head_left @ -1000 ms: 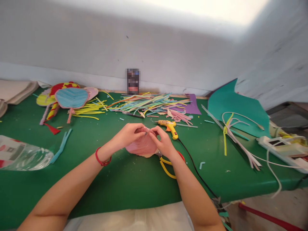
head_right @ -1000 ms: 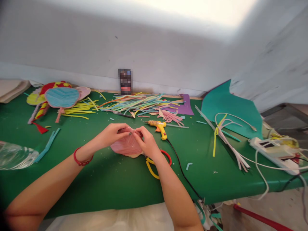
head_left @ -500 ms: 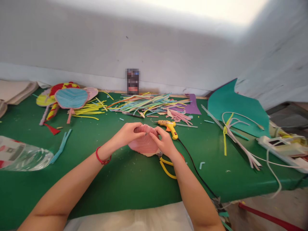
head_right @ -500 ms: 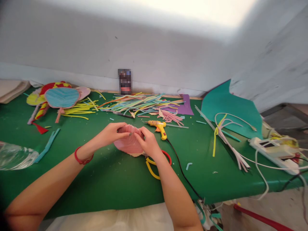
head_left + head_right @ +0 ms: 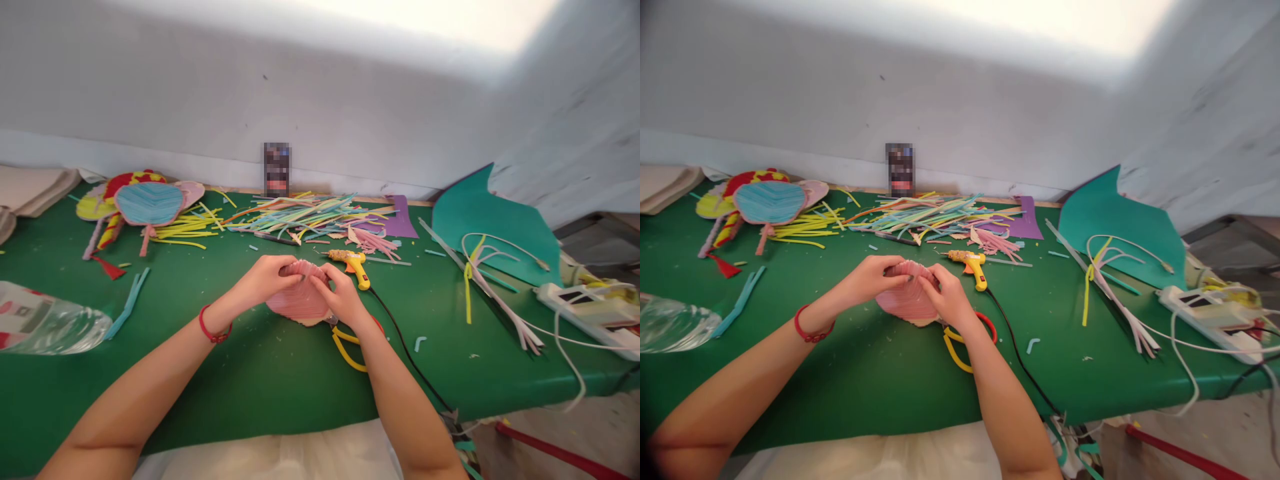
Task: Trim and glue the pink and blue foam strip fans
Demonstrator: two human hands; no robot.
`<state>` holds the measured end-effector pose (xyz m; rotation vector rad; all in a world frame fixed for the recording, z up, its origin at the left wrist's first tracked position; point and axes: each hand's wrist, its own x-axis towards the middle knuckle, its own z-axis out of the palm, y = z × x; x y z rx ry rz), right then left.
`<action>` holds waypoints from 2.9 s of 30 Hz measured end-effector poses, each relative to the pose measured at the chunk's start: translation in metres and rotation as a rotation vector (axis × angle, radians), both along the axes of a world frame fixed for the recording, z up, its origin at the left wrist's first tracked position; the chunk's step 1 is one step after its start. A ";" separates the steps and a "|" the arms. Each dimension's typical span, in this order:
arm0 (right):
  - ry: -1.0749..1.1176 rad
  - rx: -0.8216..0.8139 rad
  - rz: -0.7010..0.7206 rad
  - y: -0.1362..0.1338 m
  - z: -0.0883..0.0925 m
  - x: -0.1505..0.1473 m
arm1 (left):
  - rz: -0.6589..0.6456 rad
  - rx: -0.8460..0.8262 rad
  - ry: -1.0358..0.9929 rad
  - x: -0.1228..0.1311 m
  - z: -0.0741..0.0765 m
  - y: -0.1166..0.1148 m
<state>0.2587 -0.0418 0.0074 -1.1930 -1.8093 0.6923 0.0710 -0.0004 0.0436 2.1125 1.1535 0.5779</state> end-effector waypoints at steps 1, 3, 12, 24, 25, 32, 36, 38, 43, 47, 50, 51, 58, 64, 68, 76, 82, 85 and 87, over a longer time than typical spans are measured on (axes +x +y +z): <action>-0.001 -0.001 -0.003 0.000 0.000 0.000 | 0.000 -0.001 0.000 0.000 0.000 0.000; -0.002 -0.003 -0.005 0.000 0.000 0.000 | 0.003 -0.001 0.001 -0.001 0.000 0.000; -0.060 -0.013 -0.051 0.000 -0.002 0.000 | 0.067 0.030 -0.053 0.001 0.000 0.002; -0.006 -0.032 -0.074 0.001 -0.002 0.000 | 0.073 0.051 -0.049 0.000 -0.005 0.003; -0.001 -0.035 -0.071 0.001 -0.002 0.000 | 0.081 0.048 -0.051 0.000 -0.004 0.003; 0.219 -0.069 -0.215 0.009 -0.006 0.006 | 0.123 -0.042 -0.273 -0.001 -0.004 0.009; 0.316 -0.116 -0.172 0.015 -0.011 0.008 | 0.129 -0.063 -0.274 -0.002 -0.002 0.010; 0.313 -0.131 -0.164 0.017 -0.010 0.012 | 0.153 -0.046 -0.275 -0.003 -0.001 0.010; 0.009 -0.093 -0.522 0.021 -0.006 0.052 | 0.213 -0.025 -0.243 -0.007 0.003 0.012; -0.407 -0.401 -0.740 0.024 -0.016 0.090 | 0.256 -0.106 -0.328 -0.011 0.004 0.015; -0.530 -0.529 -0.689 0.027 -0.025 0.097 | 0.265 -0.122 -0.374 -0.015 0.004 0.017; -0.547 -0.541 -0.658 0.028 -0.027 0.095 | 0.265 -0.114 -0.373 -0.016 0.005 0.017; -0.568 -0.465 -0.568 0.029 -0.026 0.069 | 0.263 -0.087 -0.392 -0.020 0.007 0.018; -0.562 -0.444 -0.659 0.029 -0.028 0.089 | 0.293 -0.092 -0.417 -0.025 0.014 0.017; -0.609 -0.533 -0.719 0.028 -0.029 0.105 | 0.297 -0.071 -0.386 -0.027 0.018 0.017; 0.229 -0.319 -0.289 0.025 -0.001 0.024 | 0.239 -0.155 -0.452 -0.021 0.006 0.016; 0.620 -0.501 -0.033 0.019 0.002 -0.016 | 0.303 -0.591 -0.912 -0.027 -0.011 0.007; 0.629 -0.447 -0.092 0.019 -0.005 -0.019 | 0.305 -0.735 -1.051 -0.033 -0.025 0.007; 0.682 -0.370 -0.188 0.022 -0.011 -0.022 | 0.287 -0.787 -1.144 -0.035 -0.034 0.008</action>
